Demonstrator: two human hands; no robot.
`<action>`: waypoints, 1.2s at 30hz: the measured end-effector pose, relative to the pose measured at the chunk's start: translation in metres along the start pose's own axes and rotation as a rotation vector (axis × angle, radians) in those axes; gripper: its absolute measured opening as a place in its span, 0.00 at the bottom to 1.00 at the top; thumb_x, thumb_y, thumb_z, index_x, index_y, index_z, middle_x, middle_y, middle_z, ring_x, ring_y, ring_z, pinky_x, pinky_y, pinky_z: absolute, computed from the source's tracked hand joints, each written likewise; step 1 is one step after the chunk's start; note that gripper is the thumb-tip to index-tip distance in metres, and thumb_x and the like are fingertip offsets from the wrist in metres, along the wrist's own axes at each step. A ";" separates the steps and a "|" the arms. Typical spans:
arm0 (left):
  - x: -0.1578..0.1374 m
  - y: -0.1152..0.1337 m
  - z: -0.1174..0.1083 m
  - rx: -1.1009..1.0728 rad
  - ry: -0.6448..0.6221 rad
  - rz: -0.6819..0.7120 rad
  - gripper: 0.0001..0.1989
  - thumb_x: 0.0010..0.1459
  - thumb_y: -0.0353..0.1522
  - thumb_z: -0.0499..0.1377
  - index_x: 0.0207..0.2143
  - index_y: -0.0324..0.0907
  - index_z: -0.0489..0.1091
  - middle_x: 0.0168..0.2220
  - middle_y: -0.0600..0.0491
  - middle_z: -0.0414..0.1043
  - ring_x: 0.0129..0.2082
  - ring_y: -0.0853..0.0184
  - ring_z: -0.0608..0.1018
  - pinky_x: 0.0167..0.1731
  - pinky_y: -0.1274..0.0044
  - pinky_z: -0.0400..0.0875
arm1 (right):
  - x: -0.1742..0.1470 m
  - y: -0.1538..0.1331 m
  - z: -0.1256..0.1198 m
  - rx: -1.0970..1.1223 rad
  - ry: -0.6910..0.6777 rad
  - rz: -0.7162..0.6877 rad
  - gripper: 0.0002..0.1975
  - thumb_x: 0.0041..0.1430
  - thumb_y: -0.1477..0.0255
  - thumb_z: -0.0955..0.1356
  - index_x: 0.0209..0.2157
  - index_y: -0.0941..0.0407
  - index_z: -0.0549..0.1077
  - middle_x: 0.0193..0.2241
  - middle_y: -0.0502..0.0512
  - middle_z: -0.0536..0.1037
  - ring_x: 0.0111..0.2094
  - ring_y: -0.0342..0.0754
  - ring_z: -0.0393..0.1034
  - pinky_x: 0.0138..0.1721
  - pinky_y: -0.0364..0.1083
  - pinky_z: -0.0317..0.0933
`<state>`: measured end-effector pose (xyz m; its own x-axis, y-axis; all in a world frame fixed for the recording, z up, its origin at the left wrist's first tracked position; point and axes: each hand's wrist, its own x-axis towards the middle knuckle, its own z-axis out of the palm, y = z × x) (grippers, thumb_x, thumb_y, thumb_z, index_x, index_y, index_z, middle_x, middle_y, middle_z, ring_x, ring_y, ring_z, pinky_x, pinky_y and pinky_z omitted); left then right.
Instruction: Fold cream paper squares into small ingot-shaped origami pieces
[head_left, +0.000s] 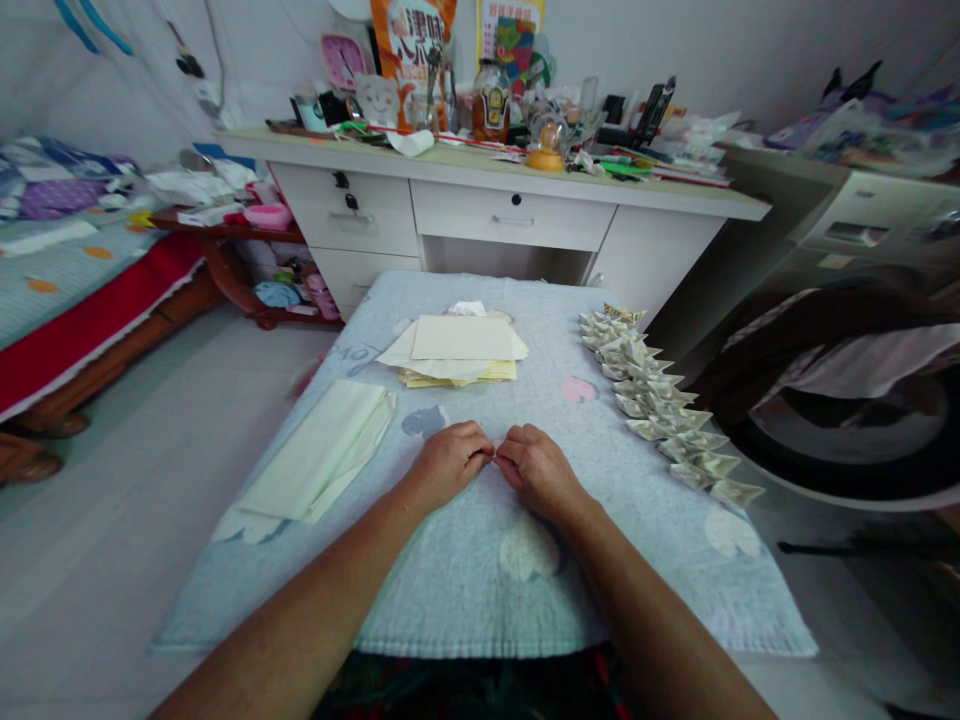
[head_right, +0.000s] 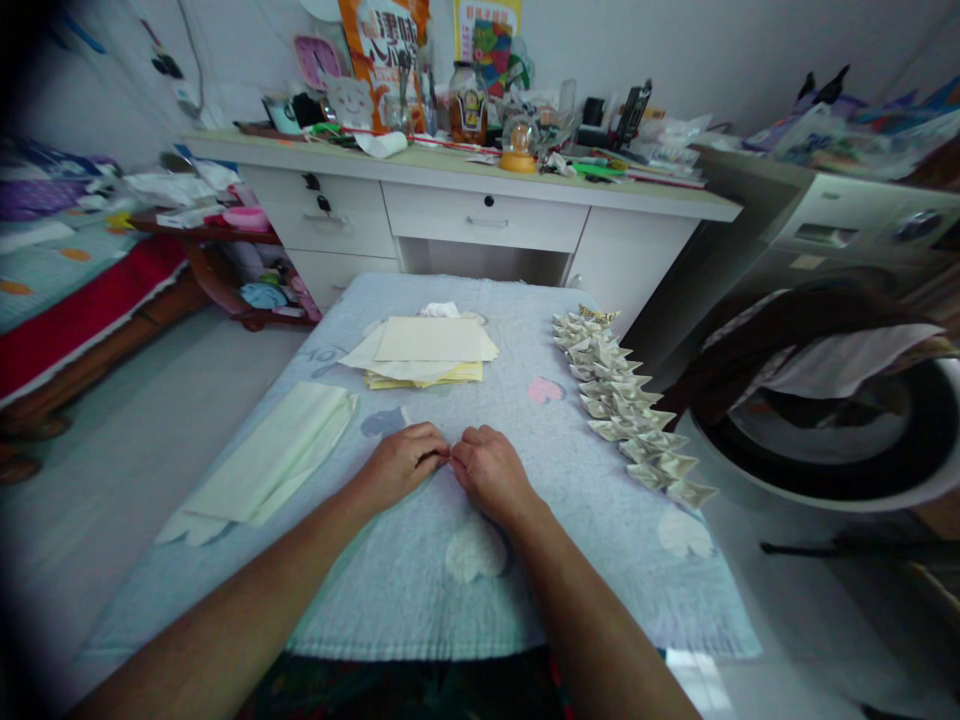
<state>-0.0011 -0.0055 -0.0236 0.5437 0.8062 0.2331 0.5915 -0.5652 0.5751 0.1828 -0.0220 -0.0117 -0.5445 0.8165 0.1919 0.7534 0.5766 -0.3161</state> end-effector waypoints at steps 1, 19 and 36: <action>0.000 0.000 0.000 0.004 -0.001 0.001 0.08 0.56 0.24 0.56 0.31 0.41 0.74 0.32 0.53 0.71 0.35 0.68 0.74 0.37 0.78 0.67 | 0.000 0.000 0.000 0.008 0.000 0.005 0.08 0.62 0.72 0.65 0.30 0.57 0.74 0.29 0.53 0.71 0.35 0.46 0.63 0.39 0.45 0.55; 0.000 0.001 -0.001 0.010 -0.012 0.021 0.07 0.58 0.25 0.55 0.31 0.40 0.73 0.31 0.53 0.70 0.34 0.68 0.73 0.36 0.78 0.66 | -0.004 0.008 -0.006 0.169 0.032 0.122 0.04 0.52 0.80 0.69 0.28 0.58 0.70 0.29 0.52 0.69 0.35 0.46 0.64 0.37 0.43 0.56; -0.002 0.004 -0.001 0.040 -0.008 0.047 0.06 0.57 0.24 0.56 0.30 0.40 0.72 0.31 0.53 0.69 0.34 0.68 0.72 0.36 0.78 0.65 | -0.005 0.007 -0.005 0.055 0.017 0.106 0.04 0.55 0.79 0.68 0.28 0.57 0.72 0.29 0.52 0.70 0.35 0.46 0.64 0.37 0.43 0.55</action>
<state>-0.0005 -0.0096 -0.0209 0.5764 0.7772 0.2524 0.5884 -0.6091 0.5317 0.1925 -0.0223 -0.0104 -0.4562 0.8735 0.1700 0.7846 0.4850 -0.3862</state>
